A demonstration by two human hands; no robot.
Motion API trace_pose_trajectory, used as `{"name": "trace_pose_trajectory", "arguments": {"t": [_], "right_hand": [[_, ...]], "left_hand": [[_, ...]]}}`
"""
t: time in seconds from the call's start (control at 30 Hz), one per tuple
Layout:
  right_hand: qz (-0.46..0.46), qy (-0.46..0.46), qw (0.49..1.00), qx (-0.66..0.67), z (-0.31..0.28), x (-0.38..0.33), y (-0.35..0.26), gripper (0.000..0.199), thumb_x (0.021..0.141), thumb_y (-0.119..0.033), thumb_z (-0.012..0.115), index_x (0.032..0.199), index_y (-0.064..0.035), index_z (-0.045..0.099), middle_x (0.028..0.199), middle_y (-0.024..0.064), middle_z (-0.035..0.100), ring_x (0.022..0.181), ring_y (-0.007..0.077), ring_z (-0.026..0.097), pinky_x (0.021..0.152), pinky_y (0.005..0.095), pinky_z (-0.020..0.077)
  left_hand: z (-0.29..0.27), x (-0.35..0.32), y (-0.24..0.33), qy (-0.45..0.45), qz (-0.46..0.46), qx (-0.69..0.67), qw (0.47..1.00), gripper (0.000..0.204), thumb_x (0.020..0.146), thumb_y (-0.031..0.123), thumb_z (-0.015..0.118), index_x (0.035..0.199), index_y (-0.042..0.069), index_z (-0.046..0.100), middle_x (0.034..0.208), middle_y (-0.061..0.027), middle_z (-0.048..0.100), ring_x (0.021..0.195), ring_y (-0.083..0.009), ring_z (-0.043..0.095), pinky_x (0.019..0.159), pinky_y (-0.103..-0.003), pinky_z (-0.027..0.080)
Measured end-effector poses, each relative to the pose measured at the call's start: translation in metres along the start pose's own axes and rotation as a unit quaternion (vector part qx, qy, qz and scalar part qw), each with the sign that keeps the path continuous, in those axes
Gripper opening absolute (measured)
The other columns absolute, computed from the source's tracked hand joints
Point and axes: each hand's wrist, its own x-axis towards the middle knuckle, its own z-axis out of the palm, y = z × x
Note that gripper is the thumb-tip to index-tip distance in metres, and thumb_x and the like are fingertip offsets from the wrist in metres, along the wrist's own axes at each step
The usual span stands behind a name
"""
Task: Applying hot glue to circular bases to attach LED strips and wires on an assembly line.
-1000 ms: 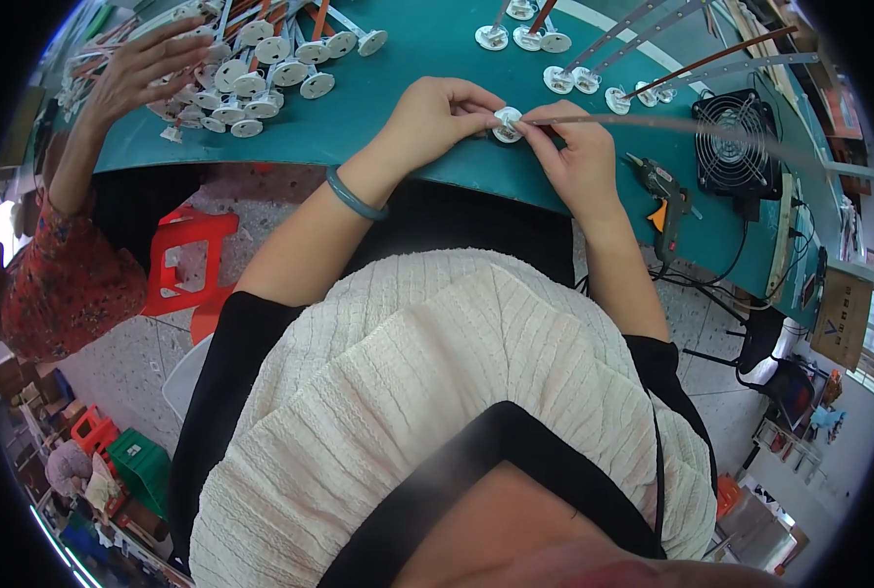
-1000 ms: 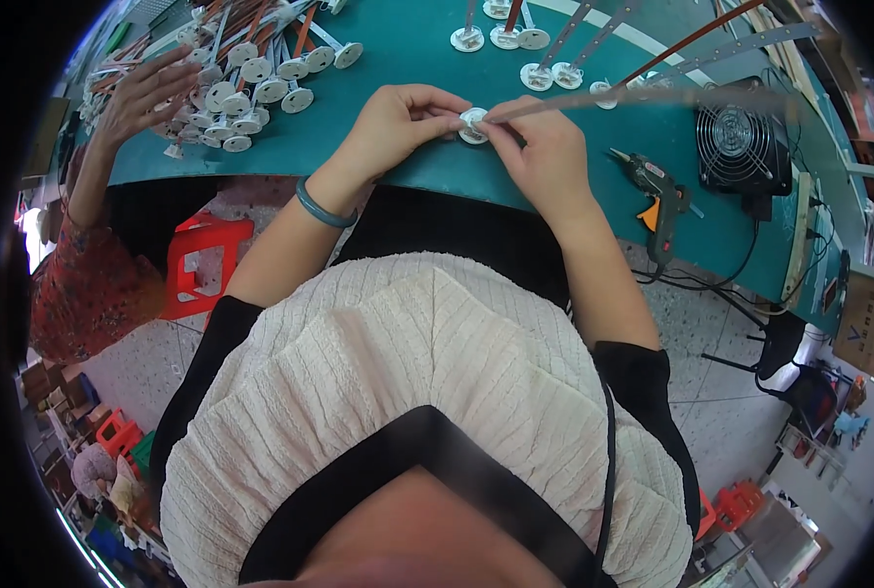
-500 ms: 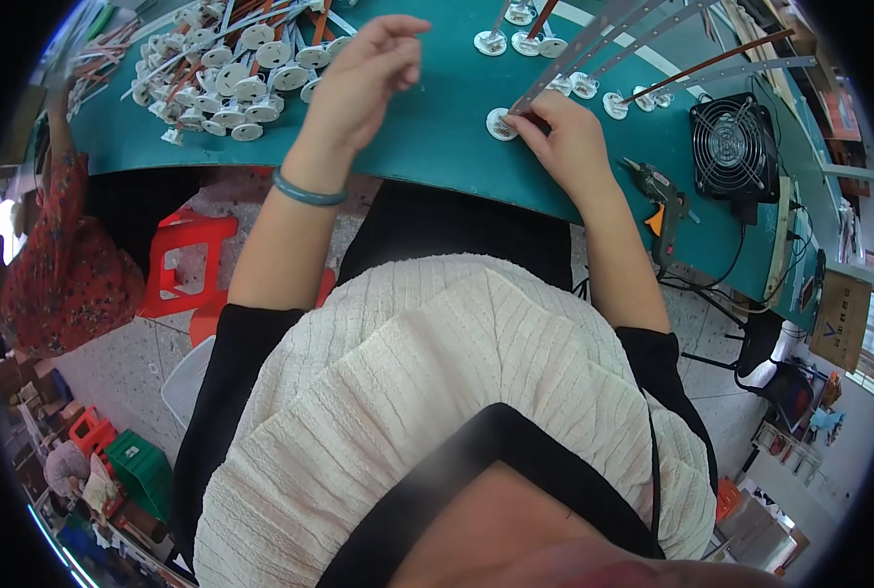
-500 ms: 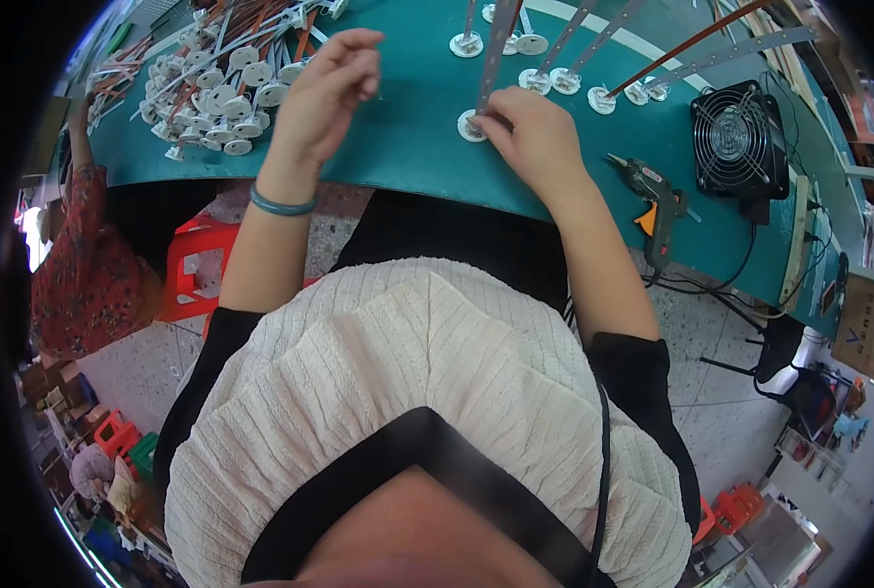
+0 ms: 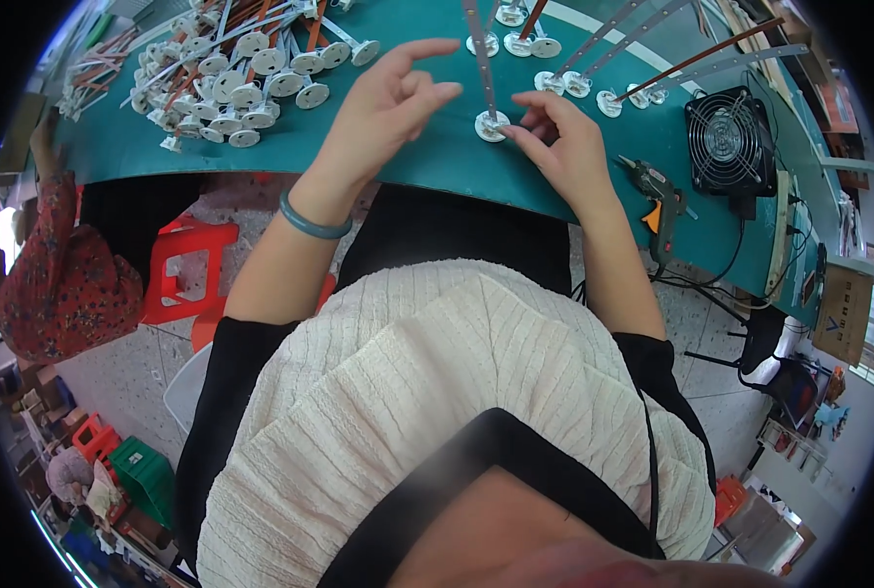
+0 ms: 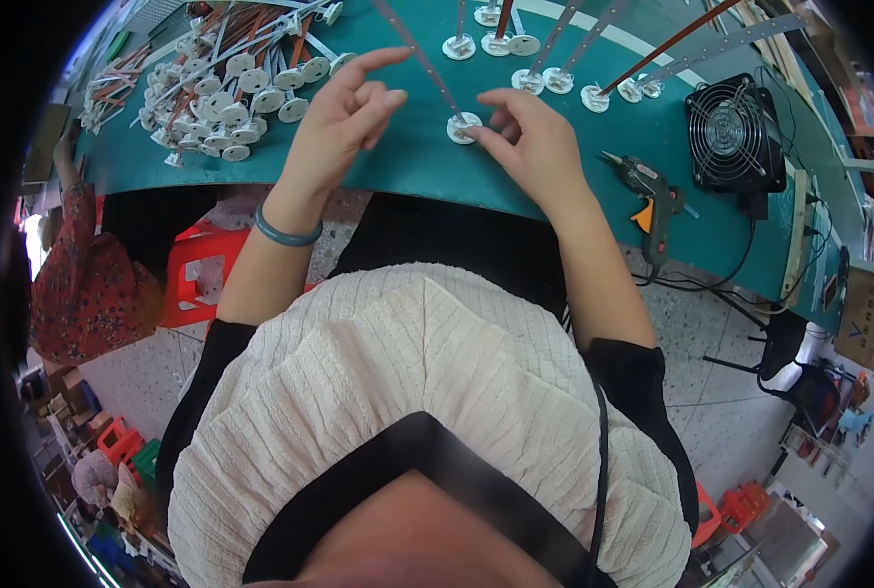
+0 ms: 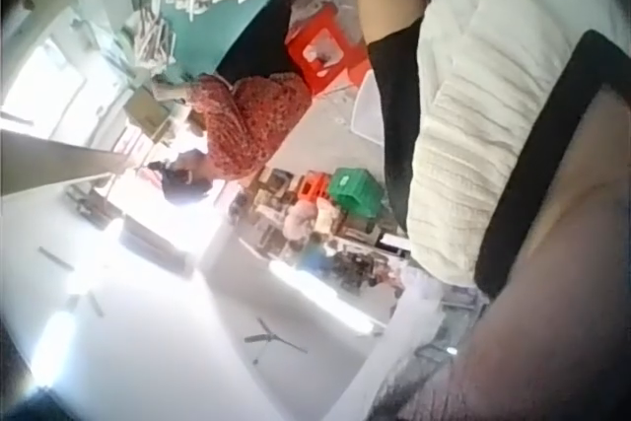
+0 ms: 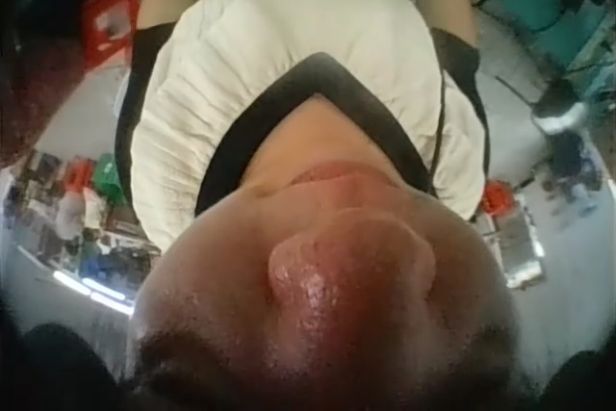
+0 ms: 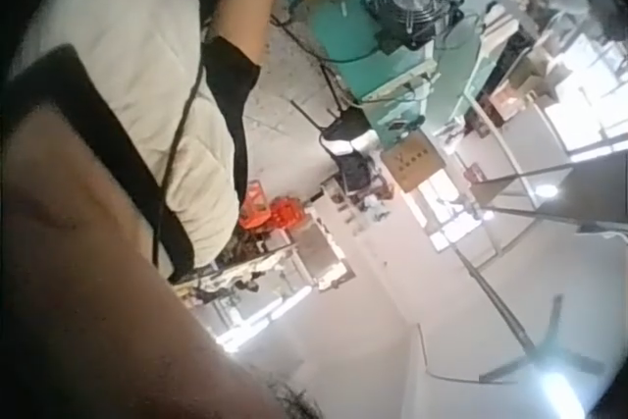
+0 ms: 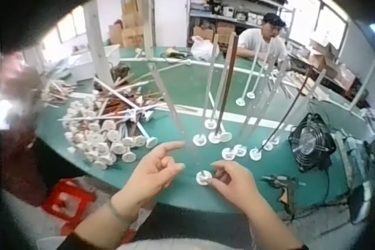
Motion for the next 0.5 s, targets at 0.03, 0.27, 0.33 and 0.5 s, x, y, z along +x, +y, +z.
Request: {"name": "trace_pose_trajectory", "arguments": {"t": [0.03, 0.27, 0.33, 0.5], "right_hand": [[-0.01, 0.008, 1.0, 0.01, 0.001, 0.002, -0.004, 0.03, 0.081, -0.016, 0.078, 0.108, -0.0054, 0.069, 0.079, 0.0041, 0.064, 0.065, 0.0112, 0.06, 0.062, 0.0246, 0.0496], [-0.105, 0.011, 0.994, -0.037, 0.018, 0.017, -0.005, 0.018, 0.084, -0.015, 0.073, 0.1, -0.006, 0.071, 0.079, 0.007, 0.063, 0.069, 0.0194, 0.062, 0.064, 0.0299, 0.0487], [-0.109, 0.018, 0.993, -0.034, 0.017, 0.015, -0.004, 0.015, 0.086, -0.024, 0.07, 0.091, -0.0107, 0.071, 0.08, 0.0054, 0.062, 0.071, 0.0263, 0.062, 0.062, 0.0365, 0.0486], [-0.096, -0.005, 0.995, -0.037, 0.011, 0.01, -0.008, 0.014, 0.085, -0.023, 0.07, 0.089, -0.0104, 0.071, 0.079, 0.0055, 0.062, 0.071, 0.0259, 0.062, 0.062, 0.0357, 0.0484]], "left_hand": [[0.004, 0.004, 0.001, -0.001, 0.001, 0.0, 1.0, 0.037, 0.094, 0.015, 0.065, 0.129, 0.004, 0.056, 0.06, 0.0083, 0.04, 0.053, -0.0022, 0.037, 0.05, -0.02, 0.03], [0.015, 0.025, 0.0, -0.029, 0.129, 0.243, 0.961, 0.023, 0.091, 0.013, 0.067, 0.112, 0.006, 0.07, 0.063, 0.0022, 0.053, 0.057, -0.0048, 0.044, 0.053, -0.023, 0.035], [0.014, 0.026, 0.003, -0.022, 0.131, 0.284, 0.95, 0.018, 0.091, 0.014, 0.068, 0.105, 0.004, 0.073, 0.065, -0.0016, 0.06, 0.057, -0.0069, 0.048, 0.053, -0.025, 0.038], [0.009, 0.025, 0.018, -0.054, 0.203, 0.401, 0.892, 0.016, 0.089, 0.015, 0.07, 0.092, 0.0, 0.073, 0.075, -0.014, 0.067, 0.057, -0.0197, 0.057, 0.053, -0.032, 0.044]]}}
